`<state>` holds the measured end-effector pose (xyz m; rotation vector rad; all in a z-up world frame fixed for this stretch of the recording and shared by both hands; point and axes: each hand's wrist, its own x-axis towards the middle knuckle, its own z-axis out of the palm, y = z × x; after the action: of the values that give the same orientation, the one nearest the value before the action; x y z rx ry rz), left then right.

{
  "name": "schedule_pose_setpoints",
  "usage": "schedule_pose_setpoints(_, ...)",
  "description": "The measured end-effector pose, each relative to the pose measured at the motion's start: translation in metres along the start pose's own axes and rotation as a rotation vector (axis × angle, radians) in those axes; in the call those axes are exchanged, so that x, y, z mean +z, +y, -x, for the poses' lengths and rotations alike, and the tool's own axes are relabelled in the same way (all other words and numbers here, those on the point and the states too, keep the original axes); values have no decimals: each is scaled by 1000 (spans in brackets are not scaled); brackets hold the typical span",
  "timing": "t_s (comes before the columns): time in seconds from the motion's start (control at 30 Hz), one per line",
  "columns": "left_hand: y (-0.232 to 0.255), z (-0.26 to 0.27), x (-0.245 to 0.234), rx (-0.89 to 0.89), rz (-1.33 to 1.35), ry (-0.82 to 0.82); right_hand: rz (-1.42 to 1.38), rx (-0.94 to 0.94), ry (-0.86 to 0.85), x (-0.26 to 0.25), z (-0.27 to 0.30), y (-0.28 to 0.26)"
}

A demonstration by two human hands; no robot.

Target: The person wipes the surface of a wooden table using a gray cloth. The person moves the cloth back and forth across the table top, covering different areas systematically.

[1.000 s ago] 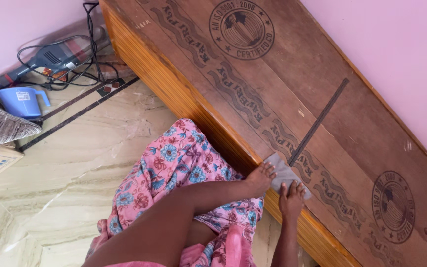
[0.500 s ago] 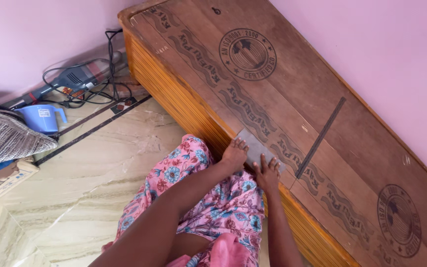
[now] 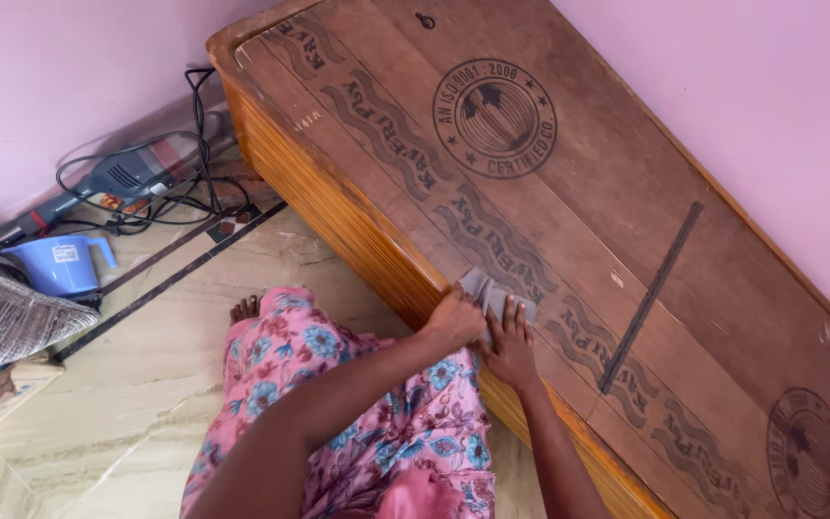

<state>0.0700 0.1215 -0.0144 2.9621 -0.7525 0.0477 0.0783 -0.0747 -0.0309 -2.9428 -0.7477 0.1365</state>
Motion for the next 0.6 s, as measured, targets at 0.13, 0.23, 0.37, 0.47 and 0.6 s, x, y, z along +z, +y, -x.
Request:
schedule_pose_setpoints(0.13,-45,21,2,-170,-173,333,-25,-117,-2,-8,-54,-40)
schedule_pose_setpoints(0.23,-103,40,-1,-205,-164,277,-61,-219,18,-9,-103,-81)
schedule_pose_setpoints(0.37,-184,58,-17,-295,-168,275,-101,-318,13,-6,-177,-145)
schedule_pose_setpoints(0.47,-250,68,-25,-388,-199,260,-82,-419,-7,-5,-243,-190)
schedule_pose_setpoints(0.6,-324,83,-25,-524,-128,316,-102,-544,-47,-7,-325,-242)
